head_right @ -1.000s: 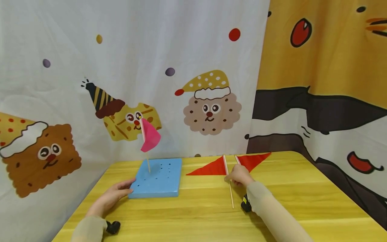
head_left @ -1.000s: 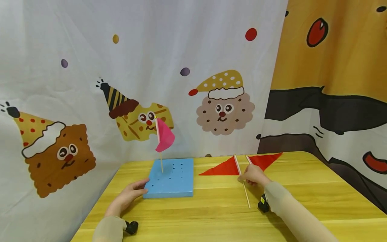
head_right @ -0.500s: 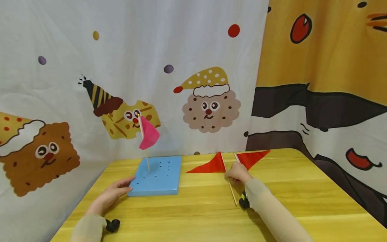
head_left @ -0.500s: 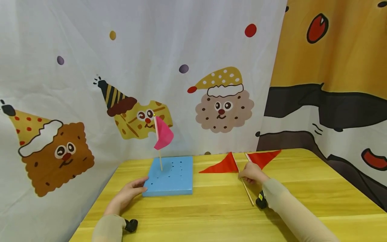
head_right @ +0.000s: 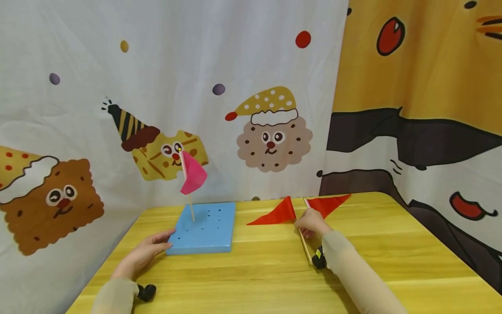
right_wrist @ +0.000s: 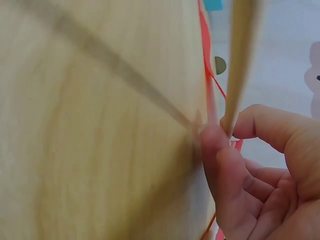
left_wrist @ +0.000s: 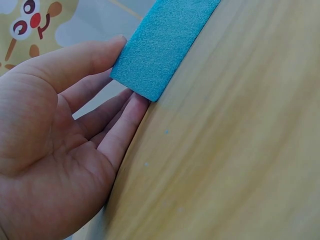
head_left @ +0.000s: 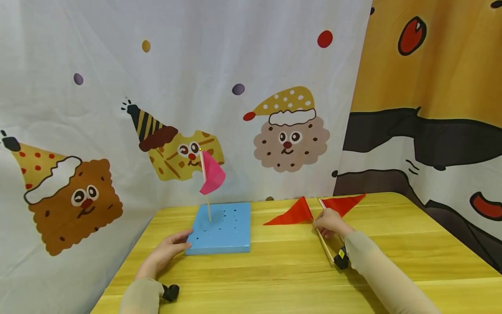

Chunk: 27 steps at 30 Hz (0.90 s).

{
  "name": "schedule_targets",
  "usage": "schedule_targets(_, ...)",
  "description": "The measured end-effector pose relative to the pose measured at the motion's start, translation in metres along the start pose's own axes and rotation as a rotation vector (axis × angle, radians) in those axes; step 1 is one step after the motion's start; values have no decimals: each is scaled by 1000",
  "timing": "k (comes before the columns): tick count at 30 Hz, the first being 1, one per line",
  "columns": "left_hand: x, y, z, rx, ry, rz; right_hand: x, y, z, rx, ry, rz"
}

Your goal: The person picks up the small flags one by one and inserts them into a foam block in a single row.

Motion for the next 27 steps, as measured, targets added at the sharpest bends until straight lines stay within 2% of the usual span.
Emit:
schedule_targets(15,-3,2,2,1,-13,24,-4,2,-1,60,18,-257)
schedule_targets(20,-4,2,3,-6,-15,24,-5,4,-1,52,31,-278)
schedule_targets(27,-5,2,2,-8,-13,18,-8,7,-1,85,47,-292)
Point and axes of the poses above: each hand's wrist, its own z-axis away from the middle knuckle, its own y-axis out of the palm, x = y × z, the point moved 1 cm from there along -z, towards the middle knuckle, and after that the axes turned 3 degrees about -x, right-handed, at the moved point
